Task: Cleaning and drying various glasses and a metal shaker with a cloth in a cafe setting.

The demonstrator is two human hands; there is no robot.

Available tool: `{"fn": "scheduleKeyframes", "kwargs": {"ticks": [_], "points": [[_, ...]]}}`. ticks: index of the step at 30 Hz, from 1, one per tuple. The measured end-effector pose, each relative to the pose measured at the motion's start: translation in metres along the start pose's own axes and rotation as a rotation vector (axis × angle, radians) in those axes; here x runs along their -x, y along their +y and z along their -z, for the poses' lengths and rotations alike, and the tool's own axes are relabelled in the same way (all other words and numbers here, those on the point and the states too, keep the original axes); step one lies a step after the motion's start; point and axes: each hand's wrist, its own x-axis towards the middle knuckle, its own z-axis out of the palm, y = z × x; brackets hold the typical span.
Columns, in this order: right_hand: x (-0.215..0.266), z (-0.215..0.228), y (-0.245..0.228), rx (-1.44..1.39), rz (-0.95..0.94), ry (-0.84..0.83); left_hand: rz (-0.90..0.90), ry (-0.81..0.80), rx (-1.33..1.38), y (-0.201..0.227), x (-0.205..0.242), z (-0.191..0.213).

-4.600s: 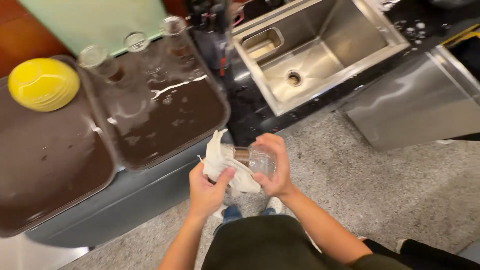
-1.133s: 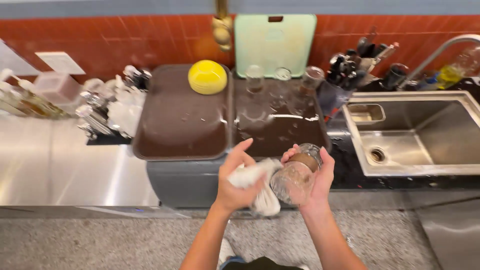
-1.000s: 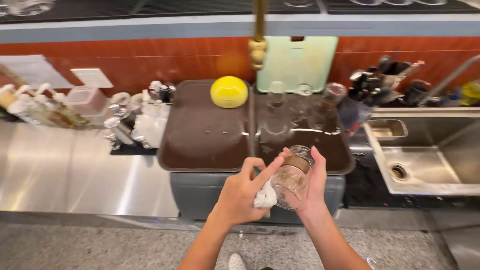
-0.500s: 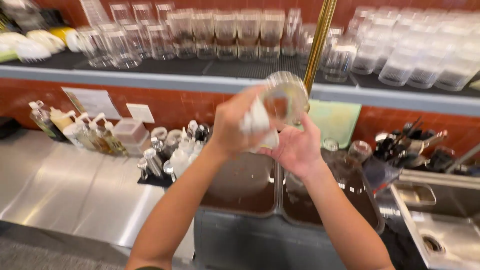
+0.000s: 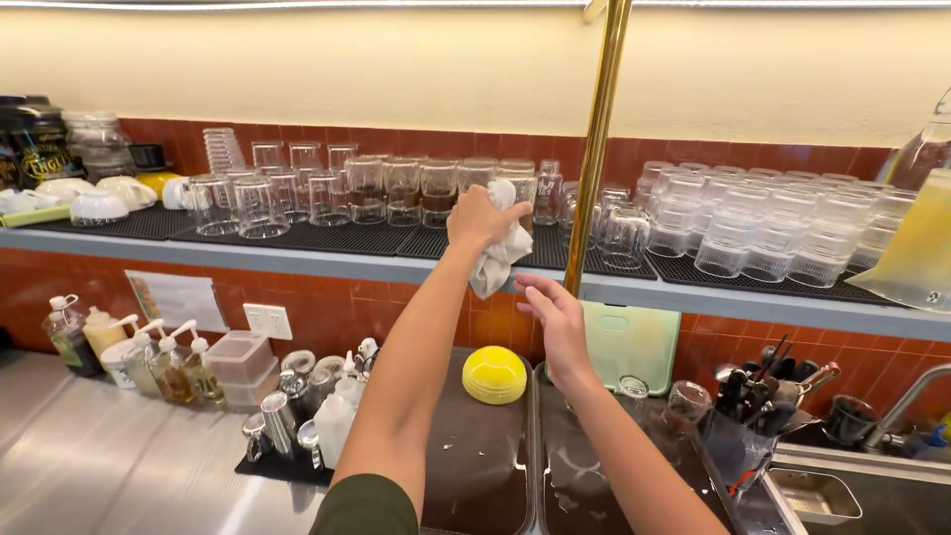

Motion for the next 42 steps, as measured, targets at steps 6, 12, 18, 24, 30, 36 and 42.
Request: {"fn": "scheduleKeyframes", "kwargs": {"ticks": [6, 12, 18, 24, 30, 36, 42], "points": [[-0.013, 0.006, 0.016, 0.005, -0.027, 0.025, 0.003, 0.026, 0.033, -0.008, -0.004, -0.007], [0.009, 0.013, 0.024, 0.035, 0.014, -0.079, 0.016, 0.023, 0.018, -0.016, -0.011, -0.023], [0.058, 0.043, 0.035, 0.030, -0.010, -0.292, 0.027, 0.026, 0.029, -0.018, -0.015, -0.026], [0.115, 0.094, 0.050, 0.151, -0.316, -0.239, -0.332, 0.427, 0.027, -0.017, 0.036, -0.004], [0.164, 0.211, 0.154, 0.719, -0.172, 0.152, -0.307, 0.272, 0.574, -0.025, 0.244, 0.003], [0.106, 0.225, 0.182, 1.023, 0.068, 0.113, 0.901, -0.055, 1.364, -0.093, 0.382, -0.095], [0.041, 0.211, 0.235, 1.233, 0.045, -0.108, 1.380, -0.018, 1.773, -0.090, 0.422, -0.108]]}}
